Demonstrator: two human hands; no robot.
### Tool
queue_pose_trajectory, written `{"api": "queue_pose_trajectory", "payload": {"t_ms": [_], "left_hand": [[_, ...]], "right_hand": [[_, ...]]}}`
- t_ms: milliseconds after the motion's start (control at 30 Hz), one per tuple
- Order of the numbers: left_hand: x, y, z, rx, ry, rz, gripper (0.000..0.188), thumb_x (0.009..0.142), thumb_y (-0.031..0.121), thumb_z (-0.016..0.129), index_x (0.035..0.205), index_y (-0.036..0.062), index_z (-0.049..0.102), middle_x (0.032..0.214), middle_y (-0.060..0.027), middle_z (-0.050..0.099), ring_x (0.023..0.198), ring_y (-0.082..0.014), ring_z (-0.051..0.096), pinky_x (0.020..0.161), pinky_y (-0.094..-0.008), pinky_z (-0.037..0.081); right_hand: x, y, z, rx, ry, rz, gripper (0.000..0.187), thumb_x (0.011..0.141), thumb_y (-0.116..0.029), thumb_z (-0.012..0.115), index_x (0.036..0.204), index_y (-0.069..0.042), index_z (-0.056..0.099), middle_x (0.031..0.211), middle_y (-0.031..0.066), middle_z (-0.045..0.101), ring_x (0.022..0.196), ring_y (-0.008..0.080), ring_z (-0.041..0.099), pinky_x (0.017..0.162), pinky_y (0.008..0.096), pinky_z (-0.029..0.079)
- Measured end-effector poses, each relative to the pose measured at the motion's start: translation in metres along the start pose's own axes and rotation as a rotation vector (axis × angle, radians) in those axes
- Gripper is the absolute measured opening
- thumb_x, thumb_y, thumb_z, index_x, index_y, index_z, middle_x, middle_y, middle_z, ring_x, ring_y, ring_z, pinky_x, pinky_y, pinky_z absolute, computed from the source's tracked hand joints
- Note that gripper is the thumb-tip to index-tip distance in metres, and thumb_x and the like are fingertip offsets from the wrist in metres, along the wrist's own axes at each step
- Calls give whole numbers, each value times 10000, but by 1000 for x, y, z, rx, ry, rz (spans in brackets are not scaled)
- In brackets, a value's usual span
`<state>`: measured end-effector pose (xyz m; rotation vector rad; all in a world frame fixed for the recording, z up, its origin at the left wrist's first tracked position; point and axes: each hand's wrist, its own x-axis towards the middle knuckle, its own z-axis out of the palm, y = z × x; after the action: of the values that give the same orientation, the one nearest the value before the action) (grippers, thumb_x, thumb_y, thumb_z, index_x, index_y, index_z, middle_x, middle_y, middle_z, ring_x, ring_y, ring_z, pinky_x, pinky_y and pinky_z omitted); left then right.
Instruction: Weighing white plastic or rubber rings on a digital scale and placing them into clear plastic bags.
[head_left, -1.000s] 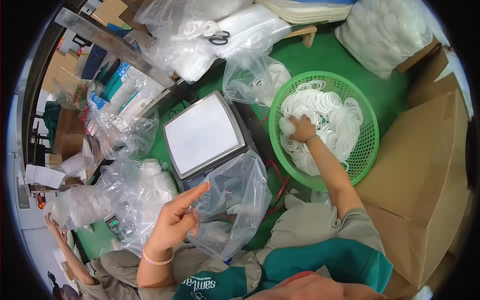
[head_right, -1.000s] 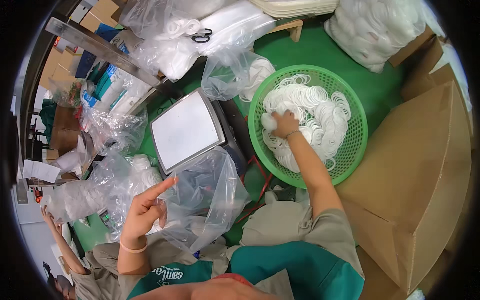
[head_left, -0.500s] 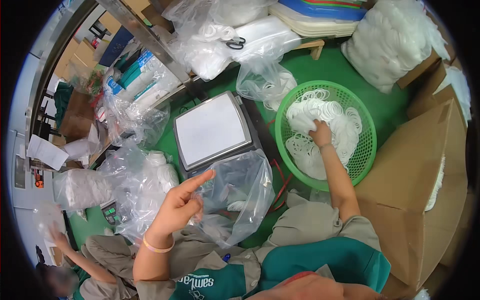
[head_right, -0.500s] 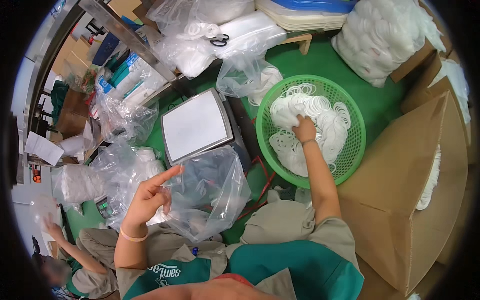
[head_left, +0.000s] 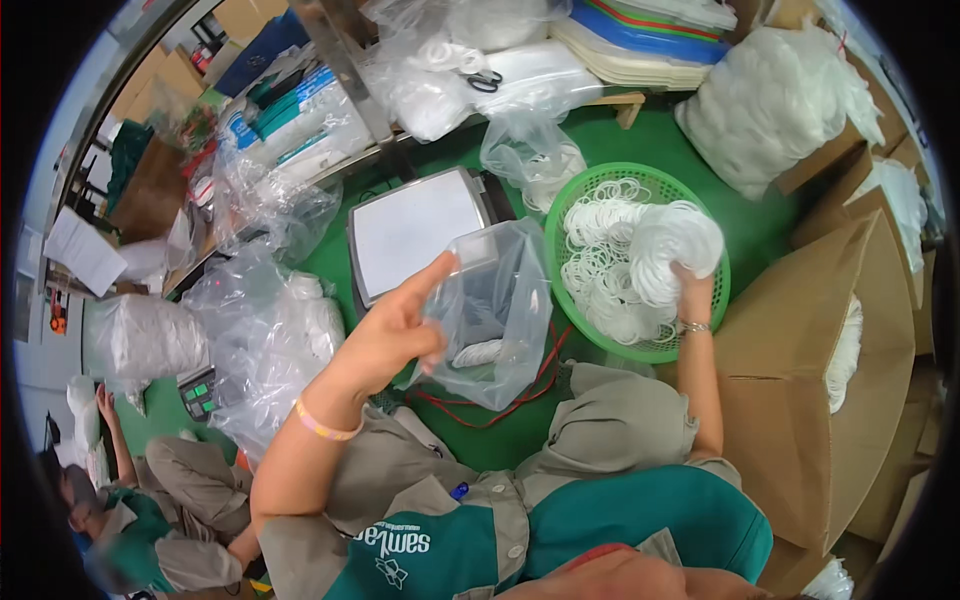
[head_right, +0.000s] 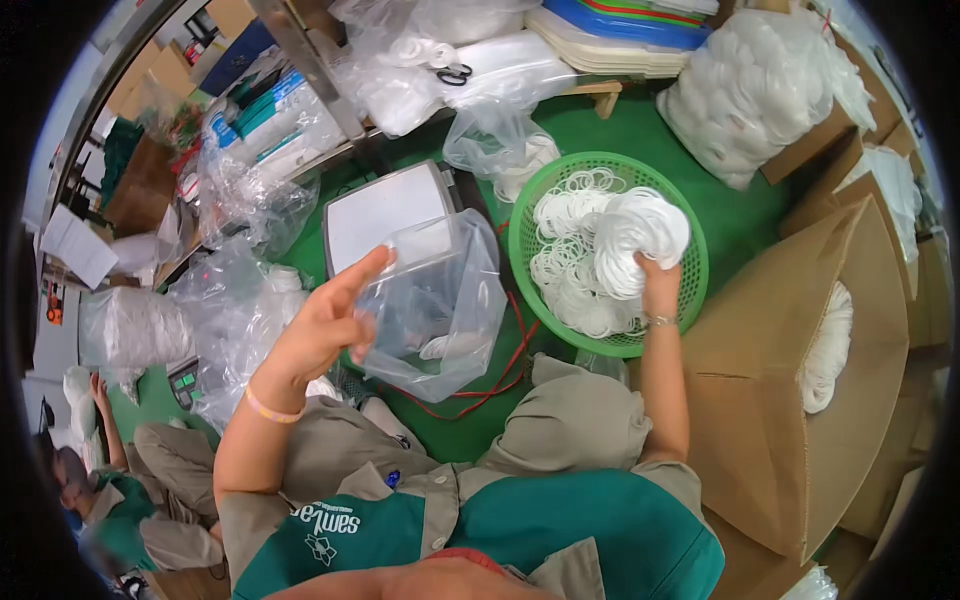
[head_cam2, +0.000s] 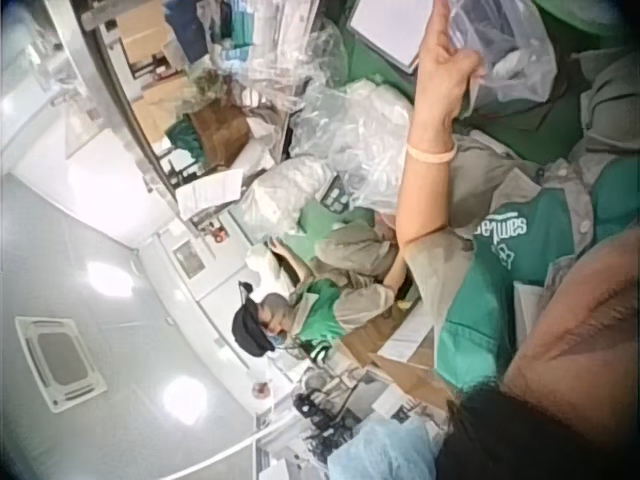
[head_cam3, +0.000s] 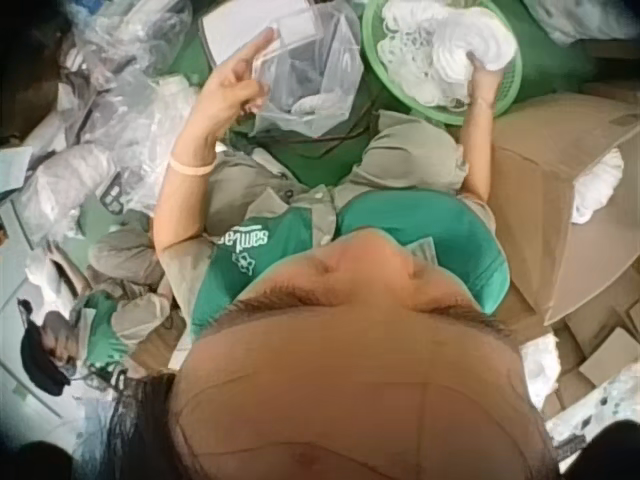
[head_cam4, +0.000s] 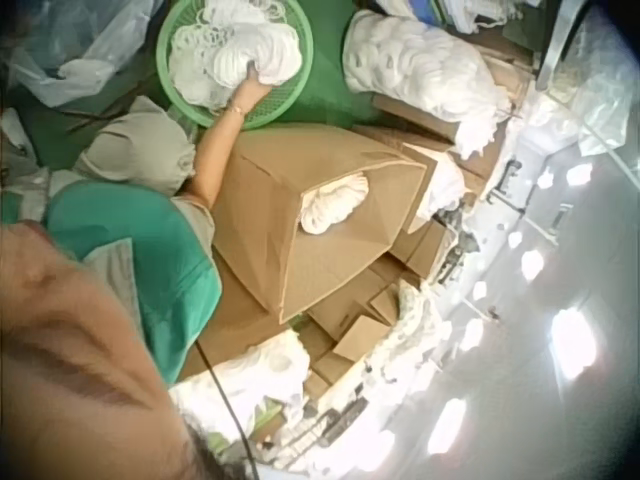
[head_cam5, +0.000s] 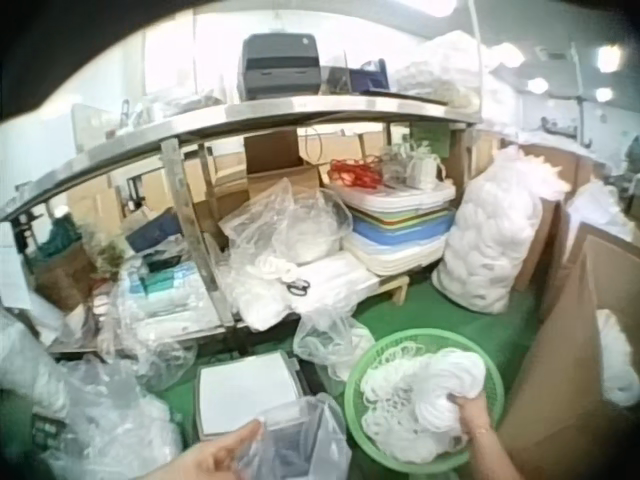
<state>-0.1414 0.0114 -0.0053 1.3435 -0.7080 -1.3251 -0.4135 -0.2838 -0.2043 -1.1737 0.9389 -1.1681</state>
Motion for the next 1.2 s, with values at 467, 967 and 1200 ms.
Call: {"api": "queue_pose_trajectory", "payload": {"t_ms": [467, 967, 1200], "left_hand": [[-1, 34, -6, -94, 133, 375, 718, 638, -58, 446, 1319, -15, 223, 1319, -72, 338, 561, -70, 445, 476, -204, 359], [-3, 115, -118, 388, 540, 723, 522, 680, -51, 394, 1178, 72, 493, 1162, -24, 513, 540, -13, 354, 479, -155, 311], [33, 61, -153, 660, 928, 885, 270, 730, 0, 411, 859, 32, 646, 1021, -200, 572, 997, -284, 534, 843, -292, 407]], "right_hand": [[-108, -125, 196, -50, -1017, 208, 466, 684, 18, 634, 1124, -28, 486, 1061, 42, 550, 979, 151, 504, 842, 291, 404], [-43, -140, 336, -943, -849, -665, 273, 685, -127, 561, 927, -13, 504, 881, 218, 574, 857, 369, 540, 737, 391, 429], [-39, -92, 363, -579, -757, -581, 249, 708, -159, 601, 914, -37, 534, 880, 194, 579, 816, 350, 547, 708, 368, 425]]}}
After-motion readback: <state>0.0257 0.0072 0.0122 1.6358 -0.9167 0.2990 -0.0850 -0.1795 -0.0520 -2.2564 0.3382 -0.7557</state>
